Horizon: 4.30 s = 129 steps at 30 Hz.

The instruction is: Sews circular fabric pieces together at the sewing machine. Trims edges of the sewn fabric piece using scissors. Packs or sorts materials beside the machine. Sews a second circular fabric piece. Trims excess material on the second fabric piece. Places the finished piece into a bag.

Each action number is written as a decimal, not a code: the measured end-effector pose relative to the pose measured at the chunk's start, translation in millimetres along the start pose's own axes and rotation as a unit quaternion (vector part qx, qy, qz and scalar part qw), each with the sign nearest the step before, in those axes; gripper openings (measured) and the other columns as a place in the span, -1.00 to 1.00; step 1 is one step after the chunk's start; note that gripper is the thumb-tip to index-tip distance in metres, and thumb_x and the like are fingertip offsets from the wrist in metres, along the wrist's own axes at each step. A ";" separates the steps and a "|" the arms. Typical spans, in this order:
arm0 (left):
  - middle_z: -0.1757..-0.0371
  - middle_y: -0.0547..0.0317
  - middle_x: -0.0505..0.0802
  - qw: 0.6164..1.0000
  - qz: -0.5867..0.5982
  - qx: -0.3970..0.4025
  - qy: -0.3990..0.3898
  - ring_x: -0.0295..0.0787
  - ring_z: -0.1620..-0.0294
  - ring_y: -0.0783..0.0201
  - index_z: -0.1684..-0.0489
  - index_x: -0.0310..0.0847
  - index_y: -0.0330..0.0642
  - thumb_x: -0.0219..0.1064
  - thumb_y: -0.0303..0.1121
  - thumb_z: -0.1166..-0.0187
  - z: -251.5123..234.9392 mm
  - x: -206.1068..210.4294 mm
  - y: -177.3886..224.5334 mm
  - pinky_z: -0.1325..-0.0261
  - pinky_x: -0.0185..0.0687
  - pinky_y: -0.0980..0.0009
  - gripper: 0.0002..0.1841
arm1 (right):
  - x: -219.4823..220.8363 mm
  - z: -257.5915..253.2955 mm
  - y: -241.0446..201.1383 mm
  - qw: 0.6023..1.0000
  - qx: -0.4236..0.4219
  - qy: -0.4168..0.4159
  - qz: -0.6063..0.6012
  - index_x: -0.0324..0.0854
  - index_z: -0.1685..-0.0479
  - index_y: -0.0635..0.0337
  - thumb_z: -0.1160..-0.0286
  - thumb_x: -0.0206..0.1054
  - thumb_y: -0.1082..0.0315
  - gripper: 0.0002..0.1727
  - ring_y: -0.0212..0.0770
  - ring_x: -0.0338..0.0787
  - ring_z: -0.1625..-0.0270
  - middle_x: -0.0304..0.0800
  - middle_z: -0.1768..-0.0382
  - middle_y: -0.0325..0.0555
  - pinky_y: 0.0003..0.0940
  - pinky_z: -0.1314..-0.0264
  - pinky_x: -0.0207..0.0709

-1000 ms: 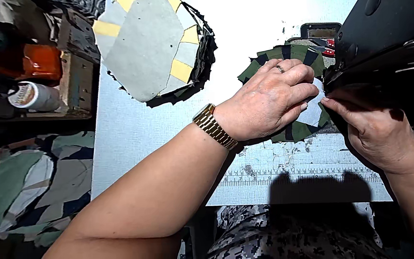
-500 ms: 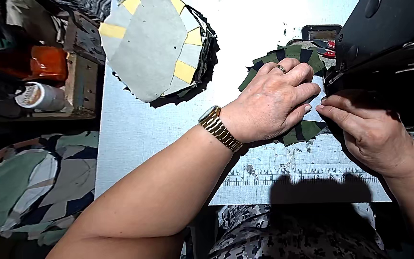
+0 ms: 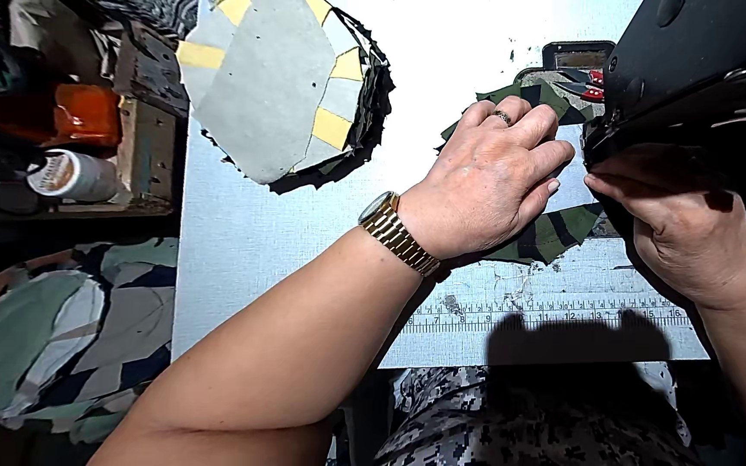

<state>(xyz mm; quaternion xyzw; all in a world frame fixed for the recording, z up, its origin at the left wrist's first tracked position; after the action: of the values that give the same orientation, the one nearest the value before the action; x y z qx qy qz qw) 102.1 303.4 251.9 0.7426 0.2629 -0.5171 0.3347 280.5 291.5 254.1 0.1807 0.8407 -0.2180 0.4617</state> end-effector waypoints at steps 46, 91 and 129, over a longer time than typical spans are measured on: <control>-0.29 0.03 0.75 0.998 0.047 0.044 0.018 0.57 -0.45 0.00 -0.35 0.72 -0.08 0.05 -0.20 -0.75 -1.0 1.3 -3.0 -0.49 0.41 0.01 -0.60 | 2.7 5.9 -3.1 0.998 -0.037 -0.009 -0.057 0.83 -0.12 0.32 -0.57 0.10 0.66 -0.62 0.08 0.77 -0.37 0.85 -0.17 0.18 -0.11 -0.55 0.53; -0.34 0.02 0.73 0.999 0.027 0.015 0.023 0.53 -0.48 -0.03 -0.37 0.72 -0.01 0.05 -0.12 -0.75 -0.6 -0.7 -10.6 -0.46 0.38 0.01 -0.57 | -1.5 3.6 1.6 0.998 -0.028 0.003 -0.052 0.84 -0.07 0.33 -0.62 0.14 0.63 -0.67 0.11 0.73 -0.39 0.83 -0.17 0.19 -0.08 -0.55 0.50; -0.41 0.00 0.73 0.997 0.056 0.027 0.039 0.50 -0.61 0.00 -0.37 0.73 -0.06 0.06 -0.16 -0.78 0.1 -0.7 -12.2 -0.69 0.31 0.01 -0.59 | 11.7 3.2 -13.1 0.997 -0.066 -0.005 -0.043 0.81 -0.16 0.31 -0.51 0.11 0.66 -0.60 0.08 0.78 -0.32 0.82 -0.18 0.21 -0.11 -0.43 0.60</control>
<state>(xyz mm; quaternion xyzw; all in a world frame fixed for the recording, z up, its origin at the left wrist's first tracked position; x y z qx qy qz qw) 92.8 311.1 249.8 0.7844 0.2195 -0.4751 0.3329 270.2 280.0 245.1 0.1126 0.8580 -0.1823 0.4668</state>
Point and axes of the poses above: each hand's wrist, its own z-axis away from the middle knuckle, its own x-axis out of the palm, y = z × x, the point moved 6 cm from there along -z, towards the middle knuckle
